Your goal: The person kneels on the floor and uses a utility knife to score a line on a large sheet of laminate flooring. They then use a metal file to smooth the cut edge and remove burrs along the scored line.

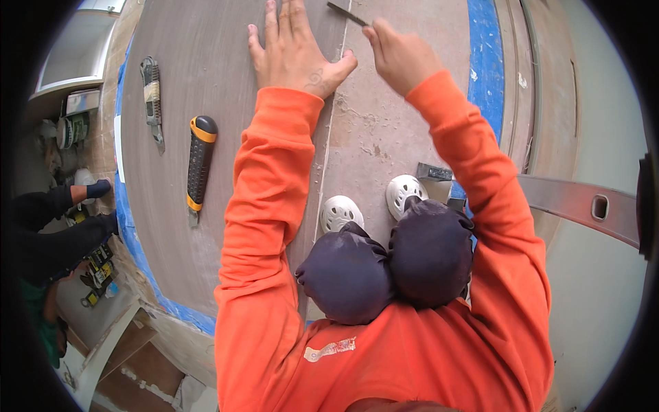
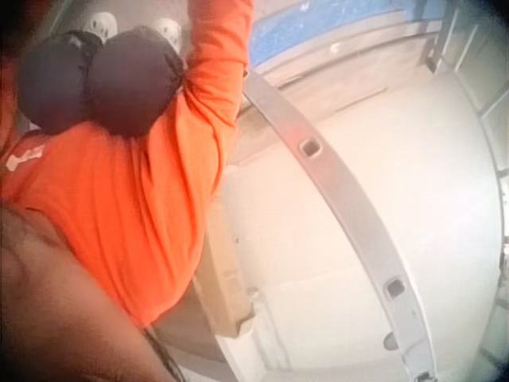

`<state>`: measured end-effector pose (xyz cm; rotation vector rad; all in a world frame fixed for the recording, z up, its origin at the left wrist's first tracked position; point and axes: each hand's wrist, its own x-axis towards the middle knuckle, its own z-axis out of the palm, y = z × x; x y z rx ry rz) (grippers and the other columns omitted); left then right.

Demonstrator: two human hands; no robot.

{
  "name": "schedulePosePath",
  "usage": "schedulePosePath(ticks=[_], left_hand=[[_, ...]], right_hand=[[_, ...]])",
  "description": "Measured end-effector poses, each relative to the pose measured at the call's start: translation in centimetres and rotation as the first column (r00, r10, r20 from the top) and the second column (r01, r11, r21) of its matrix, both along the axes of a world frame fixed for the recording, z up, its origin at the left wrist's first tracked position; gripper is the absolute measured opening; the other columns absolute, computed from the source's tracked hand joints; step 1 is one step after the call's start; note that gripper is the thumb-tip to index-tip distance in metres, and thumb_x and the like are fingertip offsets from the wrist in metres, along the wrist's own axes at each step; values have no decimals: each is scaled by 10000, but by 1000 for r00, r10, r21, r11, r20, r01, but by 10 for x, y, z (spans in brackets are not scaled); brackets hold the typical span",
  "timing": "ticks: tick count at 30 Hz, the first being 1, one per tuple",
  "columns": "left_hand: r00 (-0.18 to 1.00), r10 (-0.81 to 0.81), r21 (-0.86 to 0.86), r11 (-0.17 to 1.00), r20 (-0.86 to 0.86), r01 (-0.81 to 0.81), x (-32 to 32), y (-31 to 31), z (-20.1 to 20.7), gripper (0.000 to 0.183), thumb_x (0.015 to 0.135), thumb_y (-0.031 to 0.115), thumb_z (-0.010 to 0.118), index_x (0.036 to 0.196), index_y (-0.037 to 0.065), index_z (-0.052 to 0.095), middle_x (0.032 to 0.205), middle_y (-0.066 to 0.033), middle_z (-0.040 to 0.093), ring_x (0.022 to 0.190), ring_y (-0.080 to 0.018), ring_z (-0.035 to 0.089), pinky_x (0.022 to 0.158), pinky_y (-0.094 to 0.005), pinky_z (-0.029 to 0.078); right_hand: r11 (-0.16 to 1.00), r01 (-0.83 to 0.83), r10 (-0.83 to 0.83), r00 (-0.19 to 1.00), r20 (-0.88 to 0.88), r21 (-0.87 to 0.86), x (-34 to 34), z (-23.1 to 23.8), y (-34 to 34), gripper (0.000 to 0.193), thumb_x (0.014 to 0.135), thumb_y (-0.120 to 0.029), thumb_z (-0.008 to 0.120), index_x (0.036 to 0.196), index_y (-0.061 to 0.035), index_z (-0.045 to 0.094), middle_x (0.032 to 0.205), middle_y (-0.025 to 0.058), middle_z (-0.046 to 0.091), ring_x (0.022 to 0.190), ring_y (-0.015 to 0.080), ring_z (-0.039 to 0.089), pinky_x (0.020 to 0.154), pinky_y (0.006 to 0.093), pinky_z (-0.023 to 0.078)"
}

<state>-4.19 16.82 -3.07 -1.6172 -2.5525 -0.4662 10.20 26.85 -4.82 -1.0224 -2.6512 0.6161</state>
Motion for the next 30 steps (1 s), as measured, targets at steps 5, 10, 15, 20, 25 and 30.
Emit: schedulePosePath(ticks=[5, 10, 15, 20, 25, 30], left_hand=[[998, -54, 25, 998, 42, 53, 10, 17, 0, 1106, 679, 459, 749, 1511, -18, 198, 1563, -168, 280, 1465, -302, 221, 1190, -498, 150], [1000, -7, -8, 1000, -25, 7, -1, 5, 5, 1102, 670, 434, 762, 1510, -12, 205, 1548, -173, 302, 1456, -311, 238, 1189, -493, 156], [1000, -15, -8, 1000, 2, 15, 4, 14, 5, 1103, 667, 421, 760, 1514, -9, 200, 1544, -175, 311, 1447, -321, 254, 1183, -503, 167], [998, -19, 10, 1000, -61, 20, -2, 6, 2, 1110, 658, 418, 761, 1515, -9, 199, 1544, -177, 310, 1443, -323, 262, 1180, -511, 172], [998, -39, 29, 999, -54, 41, -1, 14, 0, 1114, 653, 421, 762, 1514, -9, 201, 1544, -179, 310, 1443, -331, 259, 1178, -516, 177], [998, -30, 27, 999, -49, 31, 0, 10, -3, 1110, 658, 425, 759, 1514, -9, 200, 1548, -177, 306, 1445, -332, 257, 1179, -518, 174]], right_hand=[[834, -138, 278, 941, -191, 535, -7, -62, 99, 257, 1012, -336, 460, 982, -93, 539, 702, 270, 624, 665, 496, 605, 600, 567, 486], [997, 20, -6, 982, -189, 74, -15, -19, 24, 241, 1015, -301, 447, 1021, -83, 549, 722, 273, 631, 656, 480, 615, 585, 552, 498], [992, 50, -16, 962, -273, 120, -28, -25, 57, 303, 1023, -279, 432, 915, -33, 571, 721, 277, 630, 678, 447, 642, 572, 531, 504], [998, 60, -60, 994, -87, -4, -17, 0, 31, 297, 1019, -371, 420, 1024, -104, 549, 739, 280, 646, 709, 492, 629, 633, 571, 503], [990, 128, -123, 990, -76, 66, -30, 2, 50, 340, 1022, -328, 412, 918, -46, 572, 771, 257, 665, 729, 434, 667, 622, 535, 524], [995, 100, -100, 994, -47, 8, -15, 11, 28, 316, 1016, -323, 414, 971, -43, 554, 760, 264, 660, 729, 466, 654, 656, 564, 516]])
